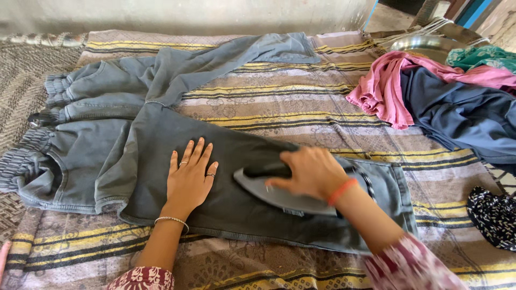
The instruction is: The person irons a pair of gray trousers laid out on a woven cot. They use an electric iron to smooth the fabric, repeatedly moving the iron along the legs and waist area while holding the garment in place with the other hand.
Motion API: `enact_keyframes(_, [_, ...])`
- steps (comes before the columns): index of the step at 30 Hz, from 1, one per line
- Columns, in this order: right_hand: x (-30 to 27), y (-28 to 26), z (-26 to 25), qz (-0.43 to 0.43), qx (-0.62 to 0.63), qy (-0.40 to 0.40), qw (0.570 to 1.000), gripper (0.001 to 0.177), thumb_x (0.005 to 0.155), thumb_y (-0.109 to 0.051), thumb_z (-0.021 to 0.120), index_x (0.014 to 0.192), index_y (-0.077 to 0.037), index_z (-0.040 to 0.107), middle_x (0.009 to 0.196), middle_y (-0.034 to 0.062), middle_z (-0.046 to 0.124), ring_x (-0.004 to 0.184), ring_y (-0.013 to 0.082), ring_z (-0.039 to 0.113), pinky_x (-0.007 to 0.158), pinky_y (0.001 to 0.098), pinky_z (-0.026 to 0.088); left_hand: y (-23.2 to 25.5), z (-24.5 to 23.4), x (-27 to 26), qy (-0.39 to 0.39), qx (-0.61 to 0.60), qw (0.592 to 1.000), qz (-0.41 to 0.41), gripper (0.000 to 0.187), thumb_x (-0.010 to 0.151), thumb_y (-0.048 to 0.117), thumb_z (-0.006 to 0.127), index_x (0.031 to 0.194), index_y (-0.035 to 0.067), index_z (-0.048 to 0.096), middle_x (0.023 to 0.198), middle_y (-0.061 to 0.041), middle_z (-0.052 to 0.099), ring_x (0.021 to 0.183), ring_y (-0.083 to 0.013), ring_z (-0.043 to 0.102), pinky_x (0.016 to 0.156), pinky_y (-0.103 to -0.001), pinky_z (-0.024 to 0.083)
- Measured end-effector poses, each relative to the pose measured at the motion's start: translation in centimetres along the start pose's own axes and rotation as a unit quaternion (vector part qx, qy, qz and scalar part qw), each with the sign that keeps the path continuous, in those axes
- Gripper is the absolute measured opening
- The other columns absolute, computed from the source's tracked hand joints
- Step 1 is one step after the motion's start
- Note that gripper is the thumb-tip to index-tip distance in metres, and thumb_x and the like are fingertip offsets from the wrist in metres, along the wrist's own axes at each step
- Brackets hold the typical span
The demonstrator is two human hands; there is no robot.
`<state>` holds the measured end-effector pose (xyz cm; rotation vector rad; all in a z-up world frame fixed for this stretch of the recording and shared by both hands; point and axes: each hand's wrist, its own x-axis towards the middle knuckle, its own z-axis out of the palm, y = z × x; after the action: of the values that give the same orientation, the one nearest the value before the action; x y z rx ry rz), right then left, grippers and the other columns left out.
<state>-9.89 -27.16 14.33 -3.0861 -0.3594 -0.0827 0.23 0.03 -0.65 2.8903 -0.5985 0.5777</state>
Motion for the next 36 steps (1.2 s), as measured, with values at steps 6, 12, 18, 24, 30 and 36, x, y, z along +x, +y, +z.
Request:
enact_keyframes(6, [-5.0,-2.9,0.0,0.006,0.008,-0.031,0.999,0.058,0.081,-0.069,0.066,0.091,-0.012,0.067,0.069,0.0164,0.07,0.07,0.0388,0.071,0.063,0.0514,0.056,0.0,0.0,0.2,0.0,-0.01,1.0,0.0,0.059,0.102,0.049,0.039,0.154,0.022,0.041,0.163,0.0,0.034,0.15,-0.022,0.028,0.121,-0.053,0.017])
enact_keyframes(12, [-1.6,-1.8,1.3,0.082,-0.039,0.047,0.995,0.066,0.081,-0.074,0.064,0.089,-0.008,0.067,0.069,0.0191,0.07,0.067,0.0402,0.071,0.061,0.0504,0.058,0.0,0.0,0.0,0.005,-0.023,1.0,-0.003,0.058,0.102,0.049,0.039,0.153,0.022,0.043,0.163,0.0,0.034,0.151,-0.022,0.029,0.122,-0.053,0.017])
enact_keyframes(18, [-0.3,1.7,0.7,0.154,-0.031,0.061,0.986,0.065,0.081,-0.075,0.062,0.089,-0.011,0.075,0.075,0.0196,0.072,0.073,0.0399,0.074,0.065,0.0508,0.06,0.0,-0.1,-0.1,-0.004,-0.015,1.0,-0.002,0.058,0.103,0.049,0.038,0.154,0.023,0.041,0.164,0.0,0.033,0.151,-0.0222,0.027,0.121,-0.052,0.017])
enact_keyframes(24, [-5.0,5.2,0.5,0.189,-0.096,0.061,0.975,0.07,0.08,-0.077,0.06,0.094,-0.01,0.074,0.074,0.0202,0.073,0.073,0.0402,0.075,0.066,0.0523,0.06,0.1,-0.4,0.2,-0.018,-0.02,1.0,-0.012,0.059,0.102,0.05,0.038,0.155,0.023,0.04,0.164,0.001,0.032,0.151,-0.0208,0.027,0.122,-0.051,0.016])
enact_keyframes(30, [-6.4,6.3,0.1,0.232,-0.11,0.029,0.966,0.068,0.078,-0.079,0.06,0.096,-0.015,0.076,0.075,0.0197,0.074,0.075,0.0414,0.075,0.069,0.0525,0.061,0.2,-0.5,0.0,-0.002,-0.02,1.0,-0.009,0.058,0.101,0.049,0.039,0.153,0.023,0.042,0.163,0.0,0.034,0.151,-0.0218,0.029,0.122,-0.052,0.017])
enact_keyframes(36, [-2.2,6.5,1.1,0.206,-0.093,0.055,0.972,0.069,0.079,-0.079,0.06,0.093,-0.013,0.076,0.077,0.0187,0.074,0.076,0.0403,0.074,0.066,0.0535,0.06,3.1,-1.4,1.3,-0.052,0.045,0.997,-0.034,0.062,0.1,0.045,0.045,0.152,0.011,0.043,0.163,-0.012,0.033,0.152,-0.03,0.025,0.121,-0.056,0.015])
